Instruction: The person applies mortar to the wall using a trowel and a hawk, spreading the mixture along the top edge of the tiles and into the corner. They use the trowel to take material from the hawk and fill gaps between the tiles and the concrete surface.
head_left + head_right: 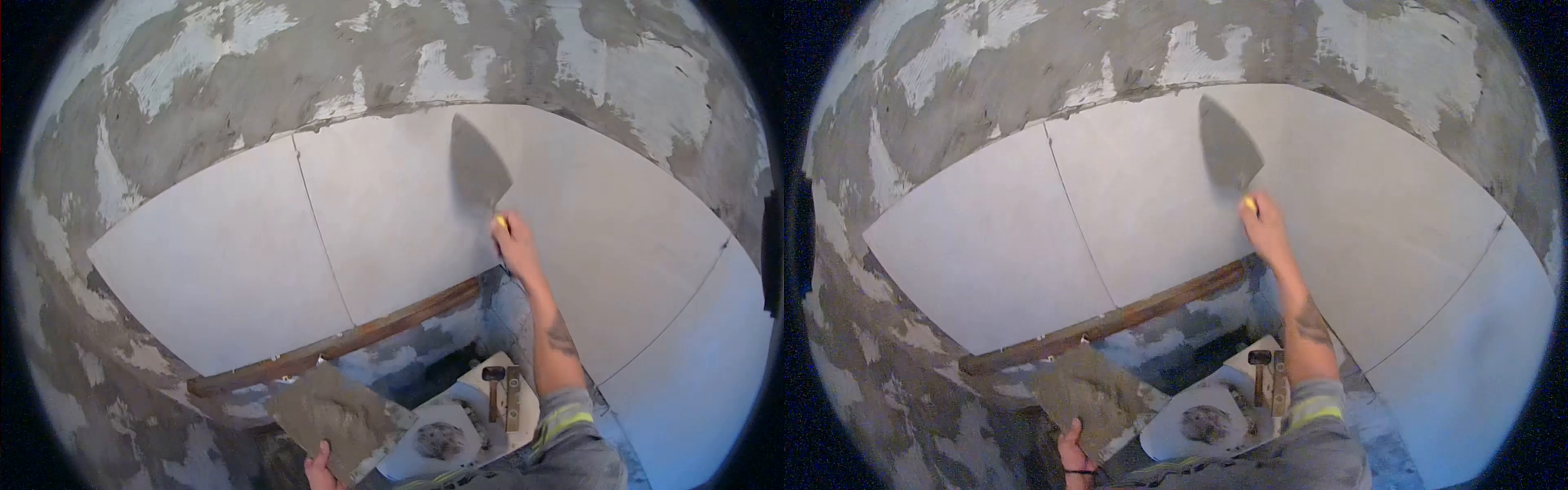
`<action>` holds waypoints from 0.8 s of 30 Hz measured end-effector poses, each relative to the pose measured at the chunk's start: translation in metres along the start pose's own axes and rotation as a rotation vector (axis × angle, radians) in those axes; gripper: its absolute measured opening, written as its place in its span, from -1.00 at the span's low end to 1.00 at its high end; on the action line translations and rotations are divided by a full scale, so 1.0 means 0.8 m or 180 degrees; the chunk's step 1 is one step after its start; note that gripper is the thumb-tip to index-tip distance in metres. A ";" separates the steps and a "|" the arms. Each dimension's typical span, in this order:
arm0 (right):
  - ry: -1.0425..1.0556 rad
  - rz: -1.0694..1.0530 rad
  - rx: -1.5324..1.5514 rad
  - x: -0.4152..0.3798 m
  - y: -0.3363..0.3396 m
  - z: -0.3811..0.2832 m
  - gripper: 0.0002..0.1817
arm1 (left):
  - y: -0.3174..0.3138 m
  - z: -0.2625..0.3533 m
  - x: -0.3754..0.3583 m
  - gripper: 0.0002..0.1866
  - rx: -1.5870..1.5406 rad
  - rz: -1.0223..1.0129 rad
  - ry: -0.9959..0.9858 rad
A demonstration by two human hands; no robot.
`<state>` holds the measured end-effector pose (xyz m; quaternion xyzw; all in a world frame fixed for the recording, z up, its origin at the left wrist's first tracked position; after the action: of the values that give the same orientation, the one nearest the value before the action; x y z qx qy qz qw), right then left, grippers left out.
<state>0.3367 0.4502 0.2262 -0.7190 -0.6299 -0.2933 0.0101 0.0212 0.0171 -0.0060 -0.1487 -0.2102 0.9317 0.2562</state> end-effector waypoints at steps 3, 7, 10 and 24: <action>-0.1059 -0.2357 0.1168 -0.105 -0.026 0.031 -0.76 | -0.023 0.016 0.010 -0.55 -0.0294 -0.0424 -0.0039; -0.1040 -0.3564 0.0678 -0.188 -0.075 0.036 -0.76 | -0.061 0.034 0.021 -0.52 -0.0387 -0.0864 0.0061; -0.1127 -0.4257 0.0399 -0.205 -0.086 0.046 -0.74 | -0.073 0.028 0.029 -0.50 -0.0644 -0.1161 0.0012; 0.2457 0.0707 -0.2328 -0.063 0.052 -0.301 -0.83 | -0.067 0.060 0.017 -0.47 -0.0779 -0.1244 -0.0317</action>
<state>0.2739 0.3039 0.4185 -0.5779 -0.3575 -0.7333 0.0209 0.0137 0.0514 0.0582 -0.0891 -0.3587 0.8382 0.4011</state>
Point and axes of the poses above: each hand's wrist, its own x-axis towards the middle knuckle, its own y-axis out of the back of the hand, z = x × y, the point moved 5 cm from there along x, towards the middle knuckle, and after that the axes turned 14 degrees about -y, right-handed, at the moved point
